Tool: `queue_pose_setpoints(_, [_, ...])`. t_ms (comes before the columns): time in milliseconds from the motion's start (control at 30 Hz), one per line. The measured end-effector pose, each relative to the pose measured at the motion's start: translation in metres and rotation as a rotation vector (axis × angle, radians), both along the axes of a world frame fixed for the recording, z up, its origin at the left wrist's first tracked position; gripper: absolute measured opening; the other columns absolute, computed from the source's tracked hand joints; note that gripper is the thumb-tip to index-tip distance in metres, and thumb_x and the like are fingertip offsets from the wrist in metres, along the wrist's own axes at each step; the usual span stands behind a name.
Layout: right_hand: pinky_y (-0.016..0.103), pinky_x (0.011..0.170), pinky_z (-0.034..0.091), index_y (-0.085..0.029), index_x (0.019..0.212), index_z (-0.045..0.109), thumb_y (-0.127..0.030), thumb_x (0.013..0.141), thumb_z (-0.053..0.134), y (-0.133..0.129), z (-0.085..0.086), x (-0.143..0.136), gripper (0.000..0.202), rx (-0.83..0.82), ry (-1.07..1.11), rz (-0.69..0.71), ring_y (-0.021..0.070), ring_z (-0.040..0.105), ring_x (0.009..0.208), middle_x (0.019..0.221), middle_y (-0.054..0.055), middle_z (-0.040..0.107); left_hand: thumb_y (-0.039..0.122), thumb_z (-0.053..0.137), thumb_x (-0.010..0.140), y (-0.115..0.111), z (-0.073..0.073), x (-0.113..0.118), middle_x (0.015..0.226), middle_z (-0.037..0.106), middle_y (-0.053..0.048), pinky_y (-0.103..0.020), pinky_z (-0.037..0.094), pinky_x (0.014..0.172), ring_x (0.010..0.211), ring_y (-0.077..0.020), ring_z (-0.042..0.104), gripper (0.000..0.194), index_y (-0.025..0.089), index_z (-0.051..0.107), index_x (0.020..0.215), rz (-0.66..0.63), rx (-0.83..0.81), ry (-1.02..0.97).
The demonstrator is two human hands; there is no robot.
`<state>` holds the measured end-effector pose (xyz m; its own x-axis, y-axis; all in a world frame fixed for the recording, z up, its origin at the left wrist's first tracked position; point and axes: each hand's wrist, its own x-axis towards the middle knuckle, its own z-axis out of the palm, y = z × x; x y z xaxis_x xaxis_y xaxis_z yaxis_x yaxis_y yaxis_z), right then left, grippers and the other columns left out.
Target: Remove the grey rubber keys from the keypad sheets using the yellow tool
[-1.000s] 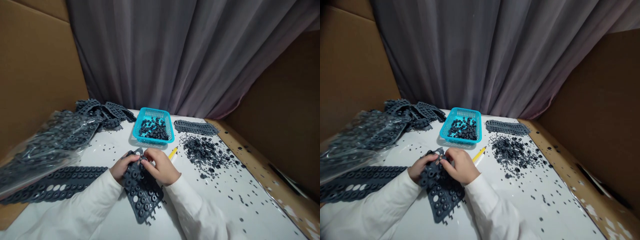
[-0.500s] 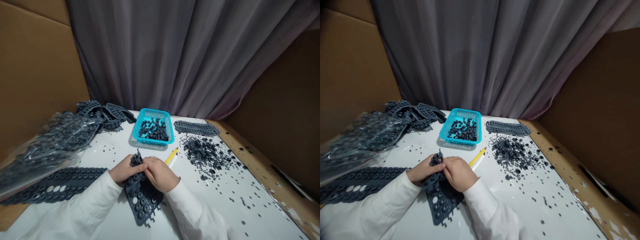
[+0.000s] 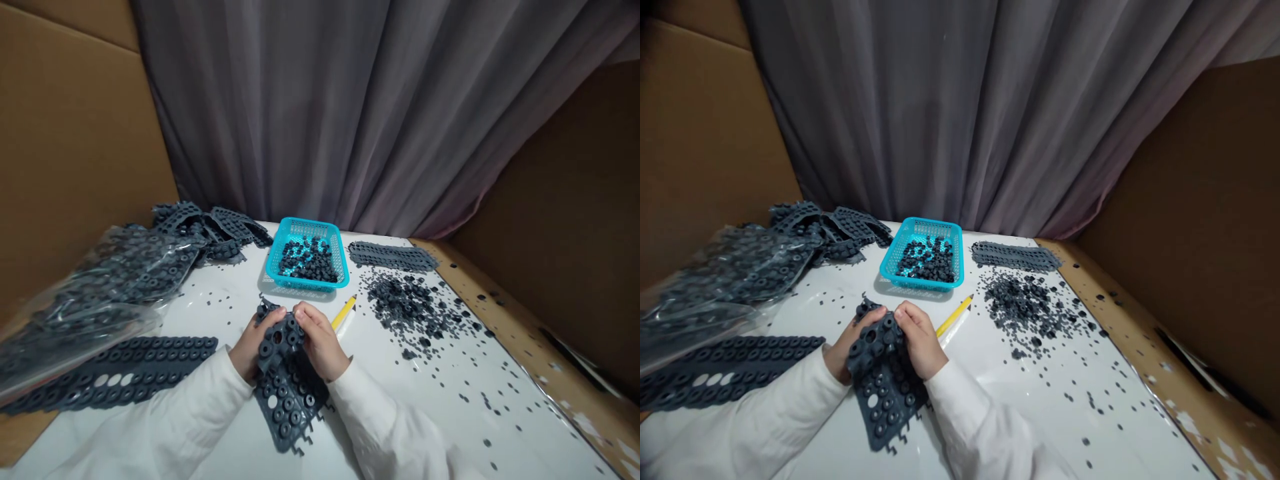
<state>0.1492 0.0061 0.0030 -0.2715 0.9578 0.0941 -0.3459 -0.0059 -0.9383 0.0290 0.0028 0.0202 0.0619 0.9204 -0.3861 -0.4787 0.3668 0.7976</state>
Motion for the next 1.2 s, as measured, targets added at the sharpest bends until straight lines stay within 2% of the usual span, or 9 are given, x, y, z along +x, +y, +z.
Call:
queue_pose_setpoints(233, [0.023,0.055,0.027,-0.020,0.065,0.039,-0.043,0.079,0.054,-0.005,-0.008,-0.019,0.031,-0.058,0.128,-0.171,0.0114,0.027,0.057,0.060,-0.005,0.030,0.036,0.075,0.054,0.000,-0.008,0.001,0.046,0.056,0.004,-0.021,0.039,0.048,0.045,-0.0099,0.049,0.028,0.013,0.059,0.059,0.032,-0.062,-0.150])
queue_pose_setpoints(367, [0.023,0.056,0.029,-0.020,0.066,0.037,-0.043,0.082,0.050,-0.004,-0.014,-0.027,0.030,-0.022,0.097,-0.255,0.0115,0.028,0.058,0.061,-0.005,0.030,0.032,0.067,0.064,0.004,-0.011,0.000,0.051,0.060,0.000,-0.024,0.042,0.052,0.049,-0.0126,0.053,0.019,0.014,0.061,0.061,-0.045,-0.162,-0.304])
queue_pose_setpoints(467, [0.024,0.057,0.030,-0.020,0.067,0.037,-0.042,0.085,0.045,-0.002,-0.012,-0.025,0.029,0.047,-0.005,-0.287,0.0118,0.030,0.059,0.062,-0.005,0.031,0.033,0.066,0.066,0.007,-0.013,-0.002,0.052,0.060,-0.001,-0.025,0.043,0.054,0.050,-0.0141,0.054,0.020,0.014,0.060,0.061,-0.107,-0.176,-0.315])
queue_pose_setpoints(533, [0.024,0.059,0.031,-0.020,0.068,0.038,-0.040,0.087,0.041,0.000,-0.007,-0.017,0.028,0.160,-0.158,-0.242,0.0123,0.034,0.061,0.063,-0.004,0.033,0.034,0.068,0.065,0.010,-0.013,-0.004,0.054,0.061,0.000,-0.025,0.043,0.056,0.053,-0.0141,0.055,0.021,0.015,0.060,0.063,-0.095,-0.083,-0.206])
queue_pose_setpoints(633, [0.025,0.061,0.032,-0.019,0.067,0.041,-0.034,0.089,0.039,0.002,0.006,0.001,0.027,0.381,-0.436,-0.119,0.0129,0.038,0.063,0.064,-0.003,0.039,0.034,0.071,0.064,0.013,-0.012,-0.010,0.061,0.061,0.000,-0.024,0.042,0.062,0.061,-0.0143,0.055,0.023,0.014,0.061,0.067,-0.106,0.205,0.116])
queue_pose_setpoints(733, [0.025,0.062,0.032,-0.019,0.067,0.045,-0.028,0.089,0.038,0.003,0.020,0.018,0.025,0.540,-0.633,-0.026,0.0137,0.042,0.063,0.065,-0.001,0.044,0.037,0.067,0.068,0.013,-0.006,-0.016,0.064,0.057,0.000,-0.024,0.040,0.063,0.066,-0.0150,0.052,0.024,0.014,0.059,0.067,-0.278,0.487,0.363])
queue_pose_setpoints(833, [0.026,0.063,0.033,-0.019,0.068,0.047,-0.024,0.089,0.038,0.003,0.031,0.026,0.024,0.611,-0.721,0.058,0.0146,0.044,0.064,0.067,0.000,0.047,0.036,0.064,0.071,0.012,0.003,-0.018,0.076,0.058,-0.002,-0.026,0.039,0.070,0.075,-0.0178,0.052,0.023,0.015,0.060,0.080,-0.405,0.711,0.462])
queue_pose_setpoints(1033, [0.025,0.059,0.031,-0.019,0.065,0.046,-0.021,0.089,0.038,0.000,0.042,0.034,0.026,0.673,-0.785,0.103,0.0136,0.040,0.060,0.062,-0.001,0.043,0.038,0.053,0.079,0.006,0.011,-0.018,0.061,0.048,0.001,-0.024,0.035,0.062,0.062,-0.0150,0.043,0.025,0.017,0.056,0.065,-0.514,0.728,0.638])
queue_pose_setpoints(1200, [0.024,0.057,0.030,-0.018,0.062,0.045,-0.026,0.089,0.040,0.001,0.040,0.038,0.029,0.511,-0.728,0.218,0.0117,0.038,0.058,0.060,-0.003,0.042,0.034,0.050,0.081,0.006,0.012,-0.020,0.061,0.047,0.002,-0.023,0.033,0.059,0.061,-0.0139,0.041,0.022,0.017,0.054,0.068,-0.618,0.799,0.680])
